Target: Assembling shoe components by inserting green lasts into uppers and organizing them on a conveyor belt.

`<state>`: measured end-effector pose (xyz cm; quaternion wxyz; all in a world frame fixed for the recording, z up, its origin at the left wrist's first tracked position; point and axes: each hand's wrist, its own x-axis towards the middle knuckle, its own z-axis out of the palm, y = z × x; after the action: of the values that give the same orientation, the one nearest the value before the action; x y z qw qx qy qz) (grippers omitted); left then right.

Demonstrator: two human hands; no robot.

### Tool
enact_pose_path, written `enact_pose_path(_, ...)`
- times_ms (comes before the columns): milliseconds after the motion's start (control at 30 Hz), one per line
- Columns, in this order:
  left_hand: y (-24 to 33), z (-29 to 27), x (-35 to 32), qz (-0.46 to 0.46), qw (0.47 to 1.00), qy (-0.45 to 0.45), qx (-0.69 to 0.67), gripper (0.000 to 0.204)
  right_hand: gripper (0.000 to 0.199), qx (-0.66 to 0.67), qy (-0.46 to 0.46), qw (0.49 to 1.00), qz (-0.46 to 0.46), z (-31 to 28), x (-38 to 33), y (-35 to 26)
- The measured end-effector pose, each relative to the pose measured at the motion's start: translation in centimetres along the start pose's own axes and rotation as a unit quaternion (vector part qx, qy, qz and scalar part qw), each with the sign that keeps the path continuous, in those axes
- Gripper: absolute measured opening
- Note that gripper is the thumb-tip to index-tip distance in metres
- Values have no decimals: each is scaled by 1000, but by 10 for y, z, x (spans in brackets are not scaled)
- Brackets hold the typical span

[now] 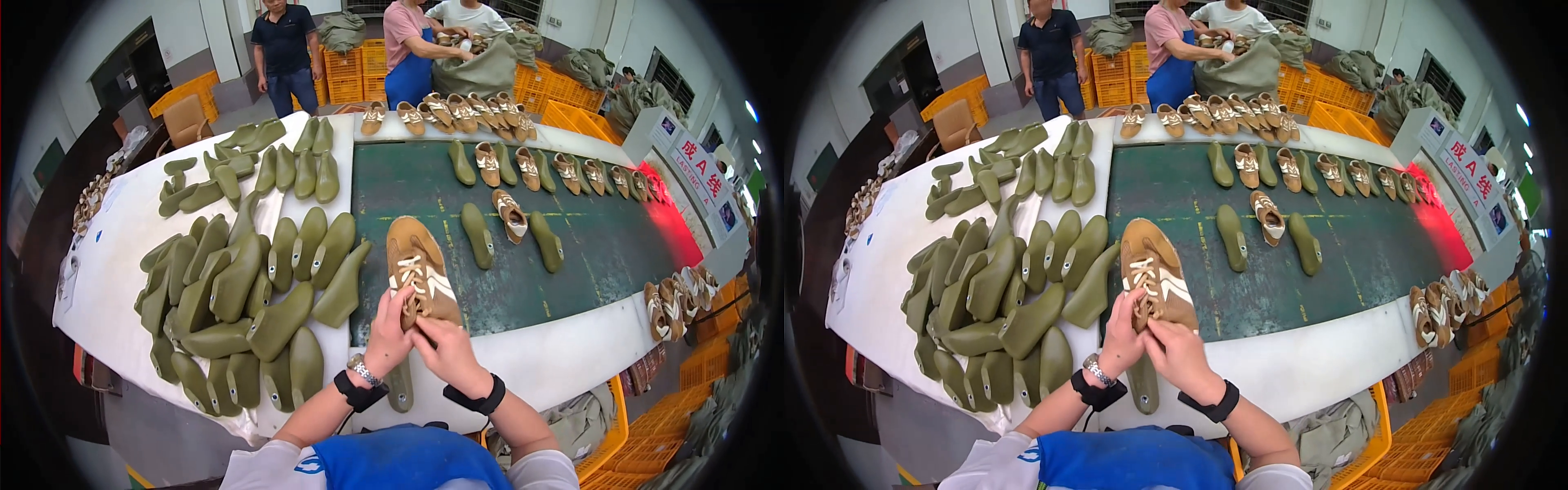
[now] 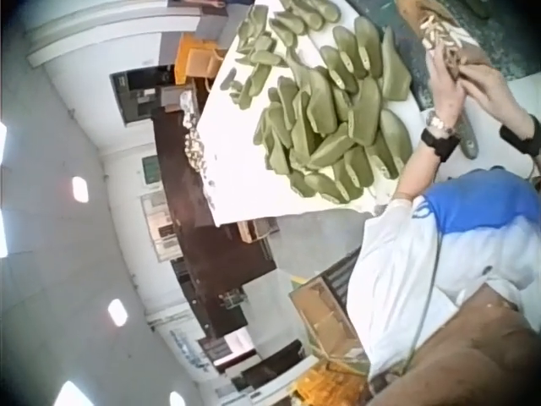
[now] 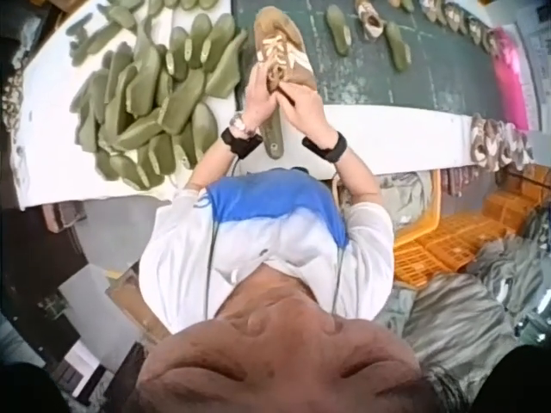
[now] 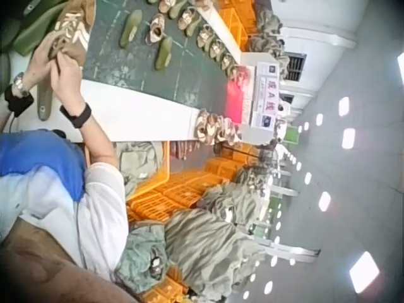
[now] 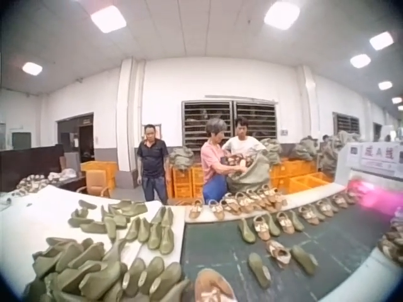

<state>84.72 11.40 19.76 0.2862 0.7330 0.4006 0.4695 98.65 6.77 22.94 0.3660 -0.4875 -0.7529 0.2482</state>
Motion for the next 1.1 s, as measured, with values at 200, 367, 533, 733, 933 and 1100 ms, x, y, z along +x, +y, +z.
enact_pose_path(200,44,-27,-18,30,999,4,21,57,49,-226,225,943,-89,-18,-13,-42)
enact_pose_path(367,60,-50,-29,39,995,-54,69,43,36,17,242,970,10,-21,-26,-38)
enact_pose_path(533,72,-62,-37,78,988,-54,118,42,29,-117,163,972,-119,-16,-35,-49)
enact_pose_path(733,72,-60,-44,101,987,-16,125,38,21,-80,93,985,-119,-18,-38,-54)
enact_pose_path(933,59,-62,-39,-34,998,-45,6,38,15,3,33,993,-114,-16,-56,-38)
enact_pose_path(1100,73,-54,-48,126,968,-116,184,45,27,122,191,974,13,-13,-50,-42)
